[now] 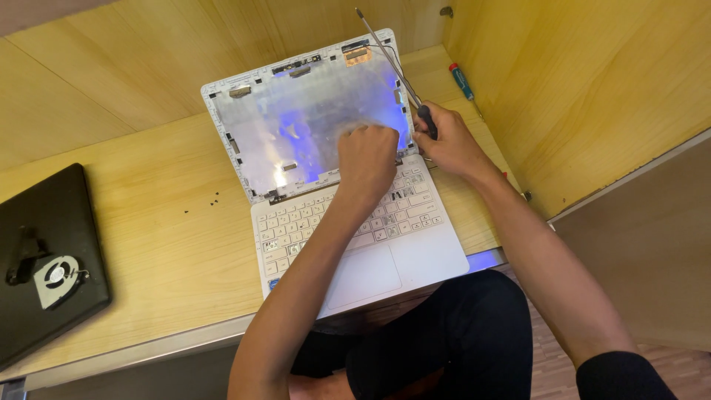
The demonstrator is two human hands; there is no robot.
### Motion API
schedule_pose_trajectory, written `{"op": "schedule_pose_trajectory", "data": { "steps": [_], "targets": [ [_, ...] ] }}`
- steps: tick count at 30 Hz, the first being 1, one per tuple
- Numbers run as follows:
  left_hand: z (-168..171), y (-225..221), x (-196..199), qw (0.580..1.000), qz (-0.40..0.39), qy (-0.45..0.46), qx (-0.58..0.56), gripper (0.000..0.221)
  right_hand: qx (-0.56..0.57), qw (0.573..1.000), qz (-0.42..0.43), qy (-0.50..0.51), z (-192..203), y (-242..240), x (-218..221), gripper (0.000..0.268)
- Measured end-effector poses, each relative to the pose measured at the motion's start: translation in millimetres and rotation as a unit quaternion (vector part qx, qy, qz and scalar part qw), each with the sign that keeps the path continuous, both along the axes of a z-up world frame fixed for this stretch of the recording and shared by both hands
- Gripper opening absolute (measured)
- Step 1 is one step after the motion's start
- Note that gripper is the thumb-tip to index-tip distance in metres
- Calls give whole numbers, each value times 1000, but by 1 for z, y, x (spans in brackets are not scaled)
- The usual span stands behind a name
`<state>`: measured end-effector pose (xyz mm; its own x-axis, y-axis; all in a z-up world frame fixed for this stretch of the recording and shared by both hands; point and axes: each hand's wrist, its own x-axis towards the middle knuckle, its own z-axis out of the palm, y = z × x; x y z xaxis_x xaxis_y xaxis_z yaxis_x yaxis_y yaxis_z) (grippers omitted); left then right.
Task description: Disassembling a laptop by removing screws with a screwdriver and prying the screen bezel.
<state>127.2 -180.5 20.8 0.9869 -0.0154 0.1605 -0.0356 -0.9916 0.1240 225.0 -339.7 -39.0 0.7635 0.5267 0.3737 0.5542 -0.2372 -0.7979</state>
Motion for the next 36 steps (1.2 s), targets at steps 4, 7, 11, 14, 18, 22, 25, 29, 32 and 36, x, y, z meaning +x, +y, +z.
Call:
{"op": "schedule_pose_trajectory", "data": {
  "steps": [4, 7, 11, 14, 18, 22, 25, 29, 32, 36],
  "targets": [
    [-7, 9, 8, 1000, -16, 0, 21, 21, 5, 1000, -6, 2, 4, 0, -6, 21],
    [-8, 12, 16, 1000, -17, 18, 4, 15, 4, 1000, -4, -3, 8, 0, -7, 20],
    [-1, 3, 12, 1000, -21, 22, 8, 14, -3, 1000, -5, 0, 12, 2, -9, 21],
    [6, -7, 7, 1000, -9, 27, -4, 13, -10, 1000, -3, -11, 12, 2, -10, 22],
    [20, -13, 2, 998, 29, 30, -41, 16, -8, 1000, 10, -13, 18, 2, -13, 22],
    [37, -20, -3, 997, 52, 37, -42, 10, -12, 999, 13, -29, 14, 1, -11, 22],
    [40, -19, -4, 996, 64, 40, -42, 17, -6, 1000, 12, -29, 17, 1, -14, 22],
    [12, -11, 6, 996, 60, 33, -56, 12, -5, 1000, 10, -20, 20, 1, -16, 21],
    [2, -8, 9, 996, 61, 23, -67, 8, -5, 1000, 11, -14, 19, 1, -16, 21],
    [12, -8, 4, 994, 69, 20, -81, 5, -12, 1000, 12, -18, 18, 1, -13, 21]
  ]
}}
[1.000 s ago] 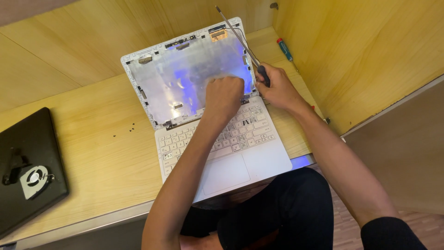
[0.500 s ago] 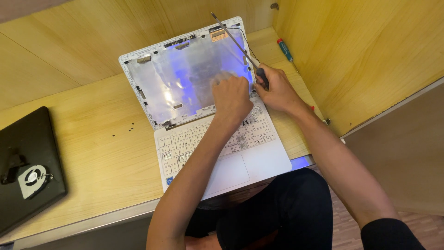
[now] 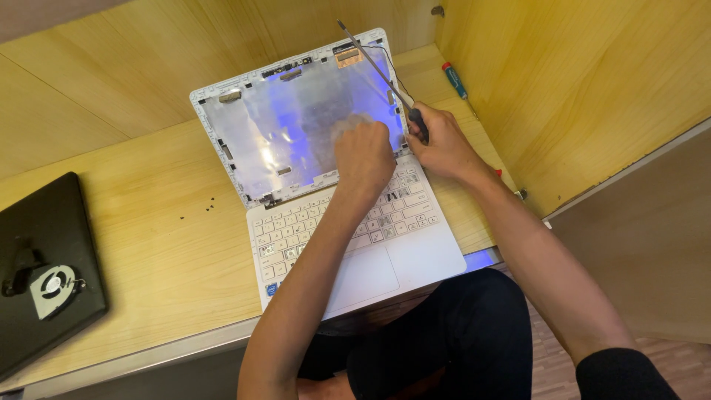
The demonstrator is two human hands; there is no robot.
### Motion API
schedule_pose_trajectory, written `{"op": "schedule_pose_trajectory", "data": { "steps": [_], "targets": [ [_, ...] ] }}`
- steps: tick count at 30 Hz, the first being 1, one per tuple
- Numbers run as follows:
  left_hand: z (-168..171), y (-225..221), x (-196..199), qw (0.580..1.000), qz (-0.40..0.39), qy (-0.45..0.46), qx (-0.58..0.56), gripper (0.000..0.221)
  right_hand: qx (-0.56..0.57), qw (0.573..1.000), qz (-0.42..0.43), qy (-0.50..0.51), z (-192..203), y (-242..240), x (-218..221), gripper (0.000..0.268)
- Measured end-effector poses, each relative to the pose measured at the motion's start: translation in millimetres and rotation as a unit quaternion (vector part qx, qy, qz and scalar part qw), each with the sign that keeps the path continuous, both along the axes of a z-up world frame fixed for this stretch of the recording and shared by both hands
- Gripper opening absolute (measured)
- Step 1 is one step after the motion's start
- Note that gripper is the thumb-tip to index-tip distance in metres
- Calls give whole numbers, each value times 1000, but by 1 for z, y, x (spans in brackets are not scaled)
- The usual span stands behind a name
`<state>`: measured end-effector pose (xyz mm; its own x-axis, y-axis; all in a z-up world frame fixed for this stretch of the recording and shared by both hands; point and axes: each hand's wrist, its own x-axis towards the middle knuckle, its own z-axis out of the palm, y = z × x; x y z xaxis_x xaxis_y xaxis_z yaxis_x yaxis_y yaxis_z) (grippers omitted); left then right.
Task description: Disassembling a laptop by removing screws with a screwdriver and prying the screen bezel.
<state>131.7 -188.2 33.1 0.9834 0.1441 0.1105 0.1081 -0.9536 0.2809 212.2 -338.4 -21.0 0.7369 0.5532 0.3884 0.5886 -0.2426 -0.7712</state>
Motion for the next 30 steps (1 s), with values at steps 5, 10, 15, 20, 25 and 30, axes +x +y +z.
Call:
{"op": "schedule_pose_trajectory", "data": {
  "steps": [5, 10, 15, 20, 25, 30],
  "targets": [
    [-8, 4, 6, 1000, -1, -13, 1, 3, 4, 1000, 0, 11, 2, 1, -2, 21],
    [-6, 3, 9, 1000, -11, -12, 14, 5, 0, 1000, 1, 19, 5, 1, -2, 21],
    [0, 2, 11, 1000, 6, 19, 5, 6, -4, 1000, -1, 10, 3, 2, -3, 20],
    [7, -1, -2, 999, 22, 17, -21, 9, -3, 1000, -7, 6, -2, 1, 0, 21],
    [-9, 5, -2, 998, 26, 2, -53, 6, 21, 1000, 3, 19, 0, -1, -2, 26],
    [-18, 12, -11, 998, -3, -9, -69, 3, 14, 999, -7, 46, -4, 0, 0, 28]
  ]
}}
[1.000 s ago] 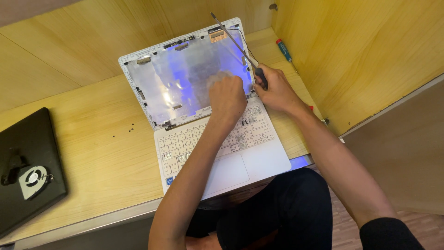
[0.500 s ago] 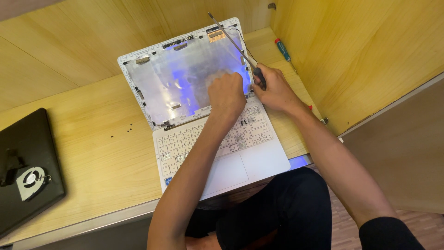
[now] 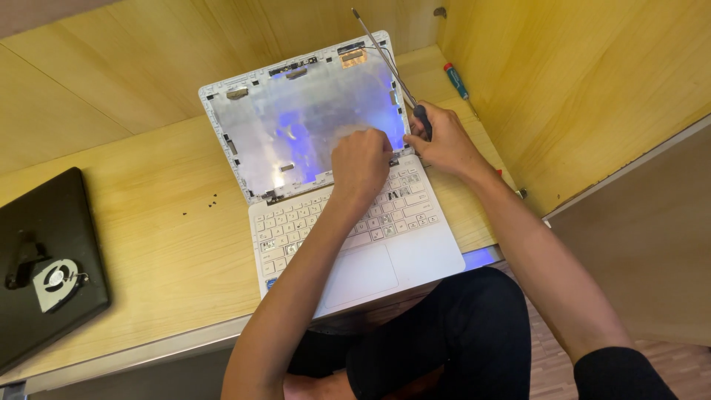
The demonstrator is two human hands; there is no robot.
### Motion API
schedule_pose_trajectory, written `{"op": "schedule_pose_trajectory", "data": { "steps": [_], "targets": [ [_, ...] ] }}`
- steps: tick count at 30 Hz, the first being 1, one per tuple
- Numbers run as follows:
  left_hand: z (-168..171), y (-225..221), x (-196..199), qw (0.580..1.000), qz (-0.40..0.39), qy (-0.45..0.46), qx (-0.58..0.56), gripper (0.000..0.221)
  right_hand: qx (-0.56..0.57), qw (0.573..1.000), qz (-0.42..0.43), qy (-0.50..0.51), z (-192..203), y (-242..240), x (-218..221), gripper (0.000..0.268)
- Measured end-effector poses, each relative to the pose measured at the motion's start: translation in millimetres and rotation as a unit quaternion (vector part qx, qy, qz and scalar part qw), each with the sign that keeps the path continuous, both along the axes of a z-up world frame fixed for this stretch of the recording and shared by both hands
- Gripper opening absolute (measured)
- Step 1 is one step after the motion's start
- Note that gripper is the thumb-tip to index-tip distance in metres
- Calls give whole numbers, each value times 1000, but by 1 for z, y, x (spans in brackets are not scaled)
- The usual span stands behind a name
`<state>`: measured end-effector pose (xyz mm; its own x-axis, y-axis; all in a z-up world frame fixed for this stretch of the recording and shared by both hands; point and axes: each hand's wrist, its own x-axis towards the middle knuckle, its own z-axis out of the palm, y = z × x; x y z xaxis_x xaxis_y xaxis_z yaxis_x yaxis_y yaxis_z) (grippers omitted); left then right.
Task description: Disassembling a laptop by removing screws with a screwdriver and prying the screen bezel.
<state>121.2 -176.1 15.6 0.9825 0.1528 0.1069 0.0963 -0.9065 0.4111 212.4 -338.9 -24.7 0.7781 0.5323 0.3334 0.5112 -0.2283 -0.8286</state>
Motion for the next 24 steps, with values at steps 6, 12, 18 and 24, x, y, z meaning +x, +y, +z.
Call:
{"op": "schedule_pose_trajectory", "data": {
  "steps": [6, 12, 18, 24],
  "targets": [
    [-3, 5, -4, 999, -10, -12, -38, 8, 6, 1000, 1, 19, 3, 0, -2, 28],
    [-12, 18, -11, 994, -71, -55, -67, 15, 12, 1000, 6, 18, 2, -3, 1, 31],
    [-4, 38, -22, 965, -78, -248, -45, 28, 26, 999, 14, 39, -1, -5, 2, 32],
    [-15, 36, 1, 936, -124, -318, 85, 40, 38, 998, 19, 54, -6, -5, 4, 34]
  ]
}}
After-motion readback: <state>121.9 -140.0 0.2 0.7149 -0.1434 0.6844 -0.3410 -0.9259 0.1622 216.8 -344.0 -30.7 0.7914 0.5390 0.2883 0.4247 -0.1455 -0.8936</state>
